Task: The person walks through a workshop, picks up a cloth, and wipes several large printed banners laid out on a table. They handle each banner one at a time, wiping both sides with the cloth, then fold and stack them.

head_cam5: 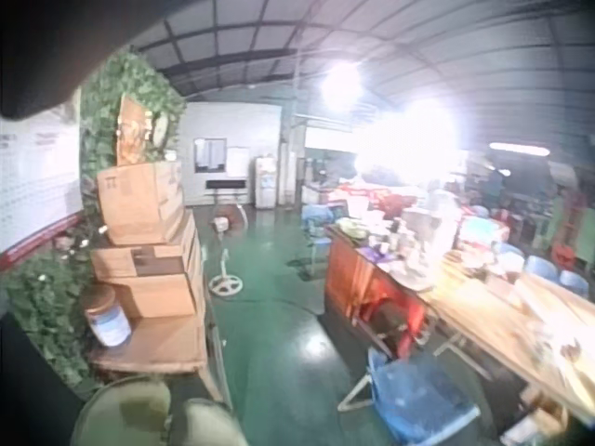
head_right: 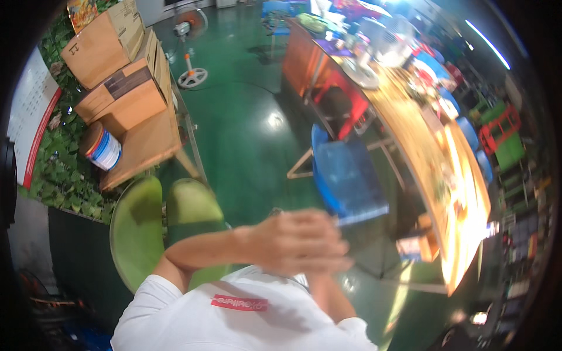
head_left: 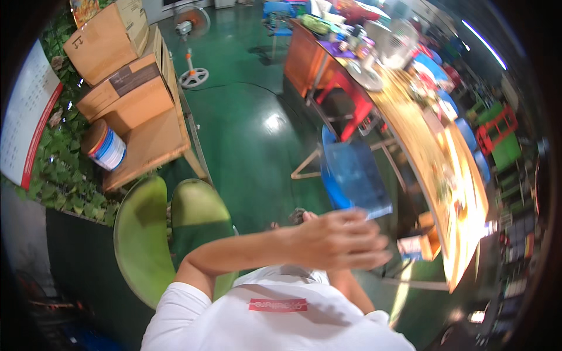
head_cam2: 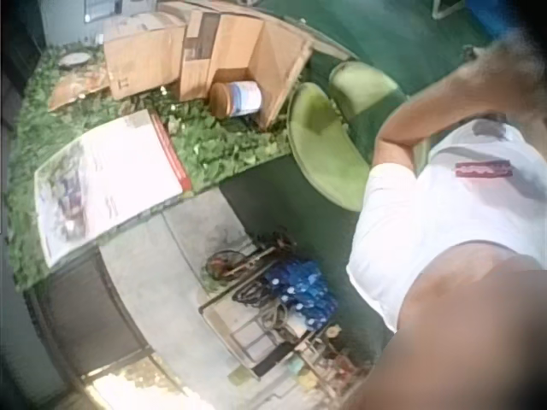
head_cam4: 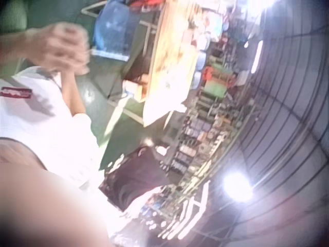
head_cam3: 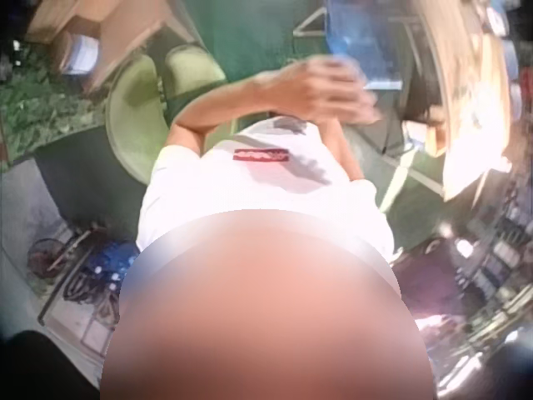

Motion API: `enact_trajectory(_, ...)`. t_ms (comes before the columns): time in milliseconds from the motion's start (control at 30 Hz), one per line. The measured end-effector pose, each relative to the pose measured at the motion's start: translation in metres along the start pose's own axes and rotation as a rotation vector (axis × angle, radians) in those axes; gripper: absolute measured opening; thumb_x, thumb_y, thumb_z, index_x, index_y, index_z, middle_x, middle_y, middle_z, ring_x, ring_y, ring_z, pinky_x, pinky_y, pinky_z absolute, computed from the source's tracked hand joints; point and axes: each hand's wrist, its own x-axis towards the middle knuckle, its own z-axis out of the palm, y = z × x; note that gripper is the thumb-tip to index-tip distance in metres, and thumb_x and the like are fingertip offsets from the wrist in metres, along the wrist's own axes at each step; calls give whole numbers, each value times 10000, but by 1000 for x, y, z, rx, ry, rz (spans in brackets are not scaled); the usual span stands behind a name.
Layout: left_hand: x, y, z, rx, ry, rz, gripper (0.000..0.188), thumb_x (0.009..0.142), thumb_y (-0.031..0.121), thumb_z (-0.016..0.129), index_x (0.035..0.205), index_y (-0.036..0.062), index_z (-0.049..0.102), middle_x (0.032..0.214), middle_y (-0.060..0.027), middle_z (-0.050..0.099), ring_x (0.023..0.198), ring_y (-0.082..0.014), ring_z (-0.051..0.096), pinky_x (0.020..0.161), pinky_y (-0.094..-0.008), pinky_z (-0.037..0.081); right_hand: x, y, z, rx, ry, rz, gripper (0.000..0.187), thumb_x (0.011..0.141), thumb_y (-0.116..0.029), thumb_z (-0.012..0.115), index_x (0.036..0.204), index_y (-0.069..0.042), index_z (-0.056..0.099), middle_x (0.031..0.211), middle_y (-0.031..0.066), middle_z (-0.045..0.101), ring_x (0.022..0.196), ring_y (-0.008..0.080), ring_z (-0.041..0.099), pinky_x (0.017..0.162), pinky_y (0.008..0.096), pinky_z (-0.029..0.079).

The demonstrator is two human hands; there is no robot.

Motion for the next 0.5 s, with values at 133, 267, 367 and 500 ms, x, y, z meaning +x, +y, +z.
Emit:
enact_trajectory(133,-77,-147,-51,-173,194,-1061,168,868,-28,583,1009,2,669,981,-115,680,880,-219,657,830,-314,513,202,-54,8,34,43,238,258,993,-275,537,1056,-44,634,964,31,674,835,117,616,774,244,486)
enact_trajectory(267,-171,-263,-141,-7,701,-1505,192,961,-3,470,1055,-16,637,1009,-103,665,929,-172,655,839,-305,546,414,-101,10,21,-27,164,316,988,-308,539,1040,-11,632,933,42,638,840,124,576,746,274,478)
enact_trajectory(367,-202,-404,-225,411,854,-1727,159,958,6,492,1006,-5,643,946,-74,665,864,-128,643,756,-270,545,577,-142,15,-93,-32,121,326,989,-305,533,1063,-5,636,972,51,645,873,120,575,775,268,468)
enact_trajectory(500,-139,-670,-322,356,794,-1285,141,939,-11,512,988,-14,644,938,-80,670,829,-140,649,736,-264,528,770,-203,46,-137,74,86,303,999,-281,524,1097,-12,621,993,33,666,891,109,614,802,259,475)
